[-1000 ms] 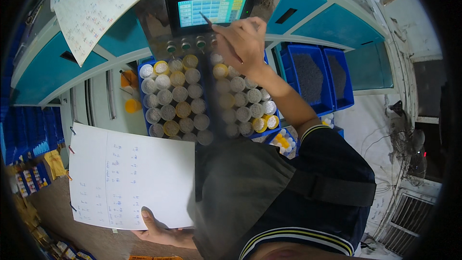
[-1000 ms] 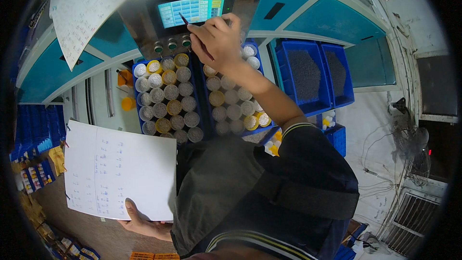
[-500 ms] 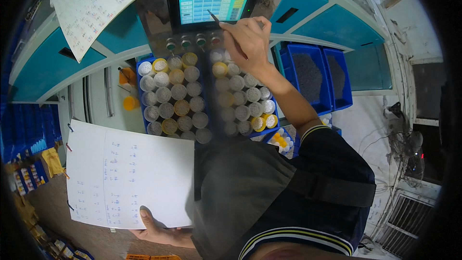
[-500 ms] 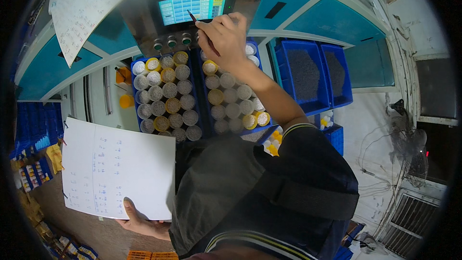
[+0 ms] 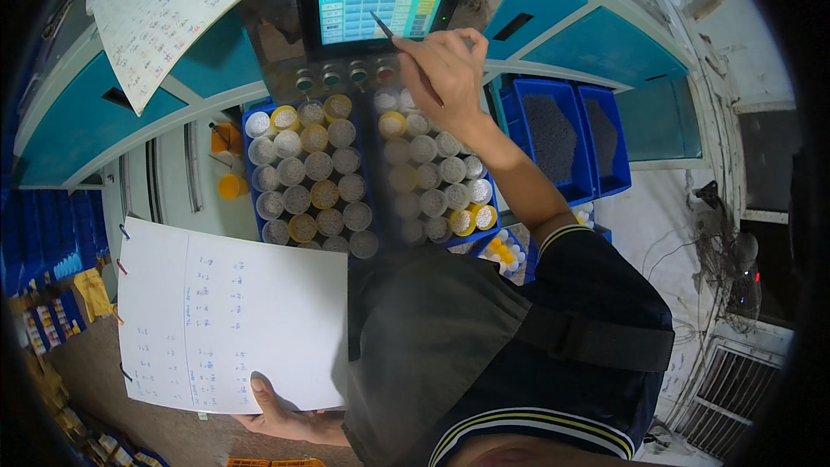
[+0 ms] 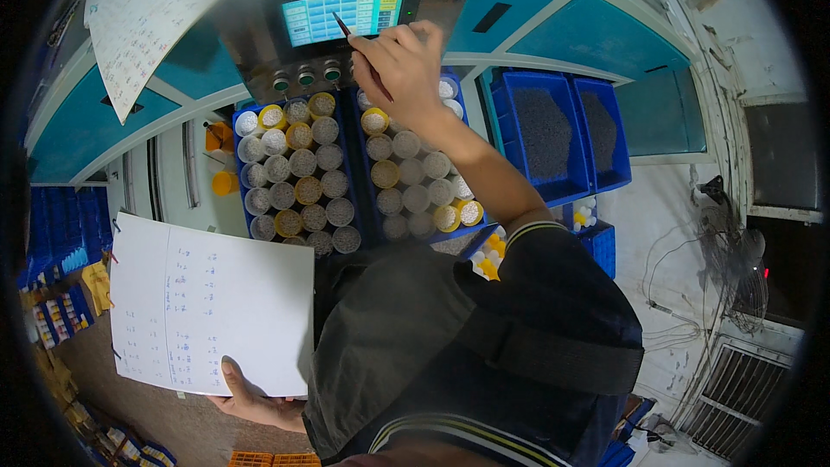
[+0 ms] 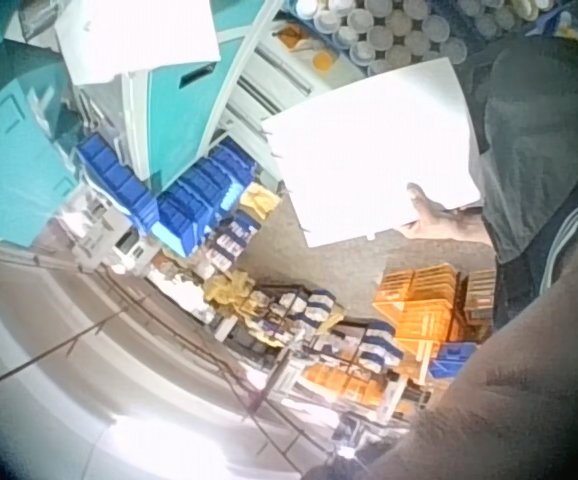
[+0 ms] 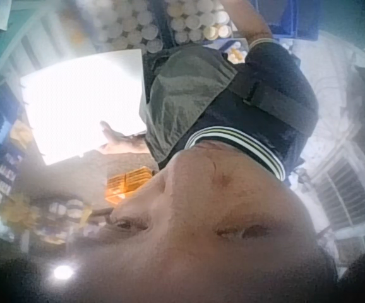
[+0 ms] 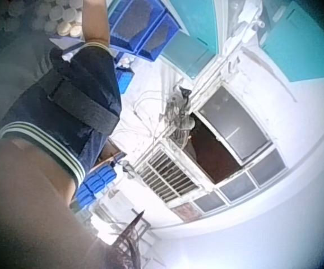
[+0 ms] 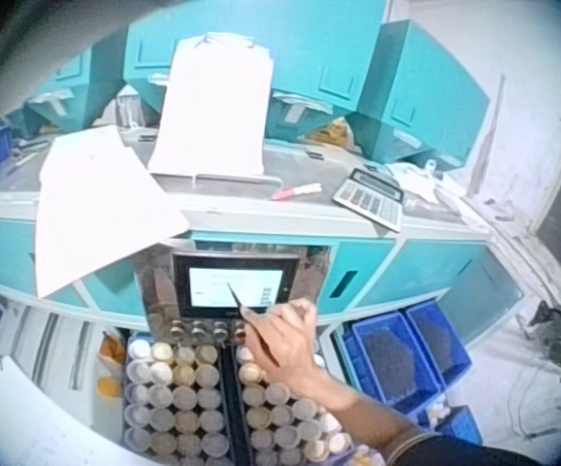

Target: The person stands at a control panel, using a pen to tap a touchscreen while holding a notebook. They repeatedly tap the screen and occasionally glance at the notebook. At the end, they place the notebook and pen on the panel and adjust trays of small containers.

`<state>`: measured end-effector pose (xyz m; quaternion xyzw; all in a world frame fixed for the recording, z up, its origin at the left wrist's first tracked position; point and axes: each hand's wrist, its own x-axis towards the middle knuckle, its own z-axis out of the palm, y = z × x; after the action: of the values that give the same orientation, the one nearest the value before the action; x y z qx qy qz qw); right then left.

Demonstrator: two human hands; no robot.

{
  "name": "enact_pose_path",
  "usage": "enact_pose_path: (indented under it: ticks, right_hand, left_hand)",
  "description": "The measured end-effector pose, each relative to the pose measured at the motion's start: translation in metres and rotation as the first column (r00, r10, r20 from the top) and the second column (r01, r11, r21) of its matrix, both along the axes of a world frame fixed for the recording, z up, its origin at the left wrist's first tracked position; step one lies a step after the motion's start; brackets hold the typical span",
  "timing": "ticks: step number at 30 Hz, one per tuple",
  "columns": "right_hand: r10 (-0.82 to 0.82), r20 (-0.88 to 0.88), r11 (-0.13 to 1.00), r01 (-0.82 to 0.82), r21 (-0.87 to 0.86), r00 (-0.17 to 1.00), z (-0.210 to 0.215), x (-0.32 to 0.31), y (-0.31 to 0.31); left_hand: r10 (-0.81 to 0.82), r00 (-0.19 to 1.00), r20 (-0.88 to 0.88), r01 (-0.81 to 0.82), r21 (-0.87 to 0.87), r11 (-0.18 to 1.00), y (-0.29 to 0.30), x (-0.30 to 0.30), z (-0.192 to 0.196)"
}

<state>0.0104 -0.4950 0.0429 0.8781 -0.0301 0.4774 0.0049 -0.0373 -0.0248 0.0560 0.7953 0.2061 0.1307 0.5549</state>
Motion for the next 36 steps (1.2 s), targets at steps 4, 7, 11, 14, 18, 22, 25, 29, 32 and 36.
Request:
enact_pose_path:
  ticks: [4, 7, 11, 14, 18, 22, 25, 29, 32, 36]
  right_hand:
    - [-0.003, -0.032, 0.999, 0.005, 0.044, 0.999, -0.008, -0.011, 0.003]
    - [-0.021, -0.051, 0.999, 0.023, 0.046, 0.998, -0.013, -0.013, 0.001]
    - [-0.060, -0.039, 0.997, 0.062, 0.054, 0.997, -0.014, -0.019, -0.002]
    - [-0.091, -0.018, 0.994, 0.091, 0.057, 0.996, -0.013, -0.022, -0.003]
    - [-0.068, -0.037, 0.995, 0.071, 0.076, 0.997, -0.013, -0.026, -0.003]
    - [-0.049, -0.085, 0.998, 0.053, 0.045, 0.995, -0.017, -0.030, -0.005]
    - [-0.072, -0.074, 0.997, 0.071, -0.017, 0.995, -0.020, -0.028, -0.008]
    - [-0.076, -0.081, 0.997, 0.074, -0.033, 0.994, -0.023, -0.027, -0.012]
    - [-0.092, -0.107, 0.995, 0.087, -0.051, 0.990, -0.023, -0.026, -0.016]
    - [-0.051, -0.077, 0.999, 0.052, 0.005, 0.996, -0.020, -0.020, -0.015]
  left_hand:
    - [0.011, 1.000, 0.008, -0.011, 0.030, 0.999, 0.001, 0.001, -0.001]
    - [0.012, 1.000, 0.011, -0.012, 0.023, 1.000, -0.001, 0.001, 0.001]
    - [0.036, 0.999, 0.007, -0.036, 0.004, 0.999, -0.004, 0.000, 0.003]
    - [0.010, 1.000, 0.019, -0.010, 0.004, 1.000, -0.006, 0.000, 0.004]
    - [-0.047, 0.998, 0.053, 0.050, -0.070, 0.996, -0.009, 0.003, 0.009]
    - [-0.023, 0.997, 0.067, 0.033, -0.146, 0.989, -0.009, 0.002, 0.008]
    - [0.048, 0.998, 0.047, -0.041, -0.141, 0.989, -0.009, 0.001, 0.003]
    - [-0.022, 0.983, 0.184, 0.072, -0.270, 0.960, -0.012, 0.001, 0.005]
    - [-0.020, 0.987, 0.161, 0.071, -0.314, 0.947, -0.015, 0.000, 0.011]
    - [-0.032, 0.985, 0.167, 0.085, -0.326, 0.942, -0.016, 0.002, 0.010]
